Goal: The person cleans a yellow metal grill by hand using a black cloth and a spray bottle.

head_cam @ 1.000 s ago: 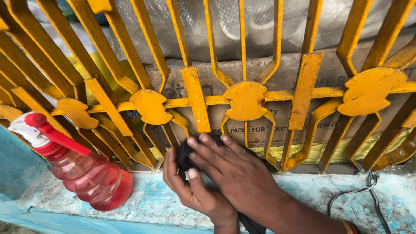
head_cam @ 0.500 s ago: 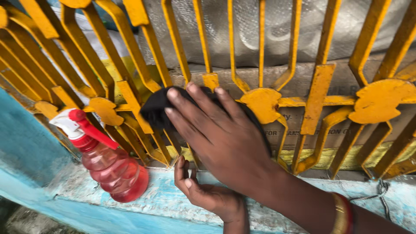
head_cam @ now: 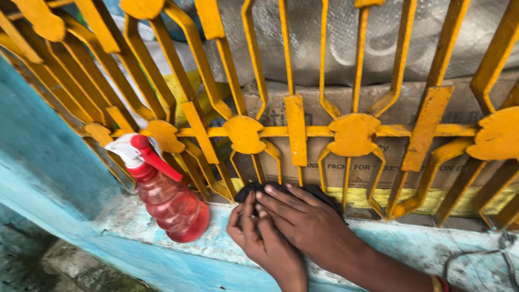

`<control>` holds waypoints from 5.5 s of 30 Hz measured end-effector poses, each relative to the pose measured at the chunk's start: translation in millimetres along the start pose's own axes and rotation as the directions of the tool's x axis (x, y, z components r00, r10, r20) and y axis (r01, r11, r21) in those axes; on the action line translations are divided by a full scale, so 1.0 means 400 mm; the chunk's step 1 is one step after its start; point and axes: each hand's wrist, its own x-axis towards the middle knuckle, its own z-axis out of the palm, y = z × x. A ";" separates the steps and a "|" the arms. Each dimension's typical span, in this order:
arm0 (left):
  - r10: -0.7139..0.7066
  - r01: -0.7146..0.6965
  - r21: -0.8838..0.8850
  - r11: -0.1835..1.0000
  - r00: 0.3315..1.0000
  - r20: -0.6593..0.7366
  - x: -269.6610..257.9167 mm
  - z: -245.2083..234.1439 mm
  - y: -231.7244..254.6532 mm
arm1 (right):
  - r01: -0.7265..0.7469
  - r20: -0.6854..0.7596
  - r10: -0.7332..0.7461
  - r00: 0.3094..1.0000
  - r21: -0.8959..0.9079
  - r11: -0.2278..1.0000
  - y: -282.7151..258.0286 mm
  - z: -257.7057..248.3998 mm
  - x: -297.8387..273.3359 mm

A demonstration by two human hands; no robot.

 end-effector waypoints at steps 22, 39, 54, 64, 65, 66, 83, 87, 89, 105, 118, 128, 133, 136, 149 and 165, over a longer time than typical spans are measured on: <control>0.516 -0.487 0.280 0.828 0.856 -0.039 0.117 0.103 0.058 | -0.233 -0.232 0.420 0.877 0.560 0.795 0.042 -0.052 -0.061; 0.223 -0.284 0.483 0.828 0.958 0.181 0.060 -0.001 -0.007 | -0.347 -0.107 0.513 0.852 0.620 0.704 0.029 -0.043 -0.104; 0.264 -0.240 0.302 0.922 0.964 -0.040 0.122 0.110 0.087 | -0.290 -0.161 0.485 0.860 0.628 0.722 0.011 -0.047 -0.138; 0.181 -0.212 0.430 0.878 0.977 0.113 0.087 0.021 0.021 | -0.227 -0.252 0.366 0.896 0.450 0.864 0.001 -0.073 -0.022; 0.183 -0.208 0.406 0.890 0.978 0.101 0.083 0.022 0.027 | -0.191 -0.276 0.320 0.906 0.408 0.893 0.005 -0.075 0.002; 0.185 -0.205 0.383 0.901 0.979 0.089 0.081 0.025 0.035 | -0.154 -0.298 0.272 0.915 0.364 0.918 0.003 -0.078 0.016; 0.480 -0.435 0.240 0.868 0.859 -0.177 0.159 0.174 -0.016 | -0.211 -0.314 0.376 0.872 0.451 0.867 0.002 -0.031 0.004; 0.440 -0.404 0.247 0.881 0.890 -0.114 0.132 0.141 -0.005 | -0.196 -0.300 0.356 0.885 0.453 0.870 0.011 -0.032 -0.010; 0.343 -0.293 0.307 0.906 0.932 -0.121 0.123 0.123 0.000 | -0.202 -0.292 0.358 0.887 0.451 0.869 0.012 -0.031 -0.012; 0.191 -0.276 0.541 0.794 0.959 0.209 0.078 -0.014 -0.004 | -0.188 -0.296 0.343 0.891 0.448 0.874 0.018 -0.015 -0.021; 0.553 -0.458 0.459 0.762 0.828 -0.091 0.136 0.005 0.024 | -0.230 -0.313 0.364 0.877 0.392 0.891 0.000 -0.013 0.022; 0.784 -0.693 0.456 0.559 0.621 -0.018 0.232 0.095 -0.012 | -0.239 -0.299 0.356 0.886 0.364 0.900 0.000 -0.007 0.021; 0.549 -0.475 0.428 0.769 0.834 -0.060 0.204 0.093 -0.023 | -0.216 -0.300 0.331 0.895 0.359 0.908 0.007 -0.007 0.015; 0.407 -0.361 0.412 0.837 0.913 -0.026 0.187 0.079 -0.015 | -0.217 -0.298 0.330 0.896 0.354 0.910 0.011 -0.005 0.015; 0.546 -0.479 0.404 0.779 0.836 -0.061 0.169 0.070 0.003 | -0.211 -0.292 0.313 0.904 0.331 0.920 0.006 -0.011 0.011; 0.272 -0.291 0.499 0.816 0.956 0.112 0.153 0.015 0.008 | -0.243 -0.251 0.355 0.900 0.387 0.889 0.007 0.000 -0.006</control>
